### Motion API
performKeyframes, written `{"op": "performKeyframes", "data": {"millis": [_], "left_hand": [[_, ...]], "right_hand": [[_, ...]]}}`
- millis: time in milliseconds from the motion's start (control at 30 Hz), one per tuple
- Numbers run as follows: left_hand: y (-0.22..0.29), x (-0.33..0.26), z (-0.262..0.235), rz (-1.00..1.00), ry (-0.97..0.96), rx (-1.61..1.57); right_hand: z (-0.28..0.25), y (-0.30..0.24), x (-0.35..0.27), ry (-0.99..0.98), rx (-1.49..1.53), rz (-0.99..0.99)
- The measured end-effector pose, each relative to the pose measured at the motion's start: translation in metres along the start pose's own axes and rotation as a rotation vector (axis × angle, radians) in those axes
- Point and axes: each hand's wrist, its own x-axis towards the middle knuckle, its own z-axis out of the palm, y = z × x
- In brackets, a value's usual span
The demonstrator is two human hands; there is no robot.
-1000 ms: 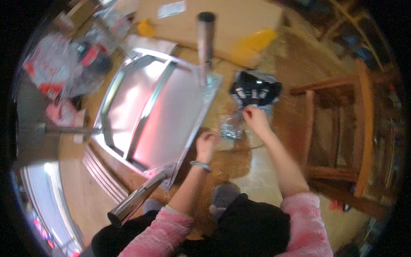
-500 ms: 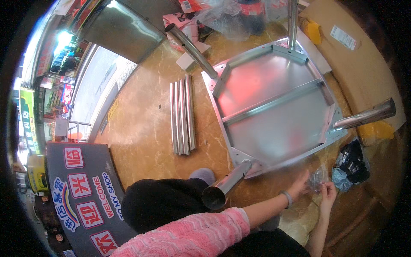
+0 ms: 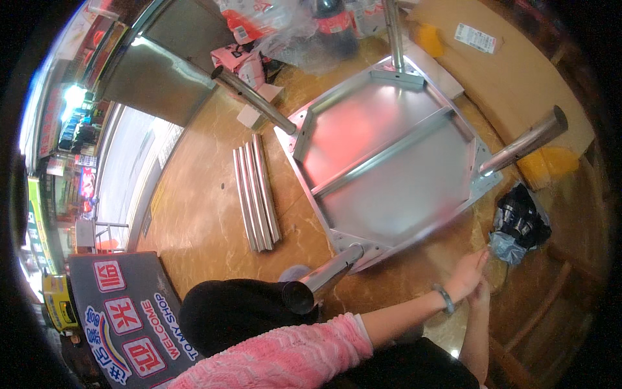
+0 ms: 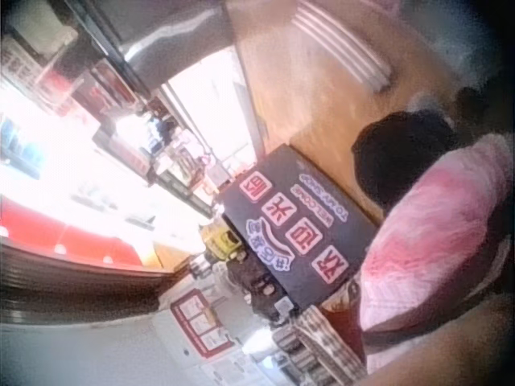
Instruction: The person assembles a metal table by attaching metal legs to a tabletop using brackets and screws. They align the brackets, insert screws, and tighten them by hand.
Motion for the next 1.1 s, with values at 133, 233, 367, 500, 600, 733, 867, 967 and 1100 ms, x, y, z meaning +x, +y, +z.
{"op": "performKeyframes", "data": {"millis": [133,233,367,500,600,733,867,967,1100], "left_hand": [[-0.026,0.020,0.009,0.081,0.119,-0.176],[-0.047,0.032,0.001,-0.111,-0.038,-0.374],[-0.046,0.024,-0.003,-0.018,-0.085,-0.447],[-0.031,0.011,0.009,0.053,-0.076,-0.209],[-0.035,0.017,0.007,0.127,-0.048,-0.217],[-0.056,0.032,-0.016,-0.089,-0.189,-0.604],[-0.062,0.035,-0.034,0.159,-0.145,0.306],[-0.052,0.016,-0.042,0.125,0.090,0.299],[-0.041,0.000,-0.084,0.430,0.314,1.048]], "right_hand": [[-0.018,0.010,0.012,0.143,0.121,0.005],[-0.021,0.008,0.017,-0.044,0.041,-0.049],[-0.025,0.010,0.028,0.098,0.086,-0.050],[-0.032,0.012,0.035,-0.095,0.160,-0.080],[-0.032,0.008,0.033,0.041,0.175,-0.044],[-0.026,-0.002,0.031,0.254,-0.053,-0.091],[-0.024,-0.005,0.039,0.343,-0.641,-0.221],[-0.026,-0.007,0.044,0.380,-0.980,-0.460],[-0.020,-0.018,0.039,0.508,-1.422,-0.539]]}}
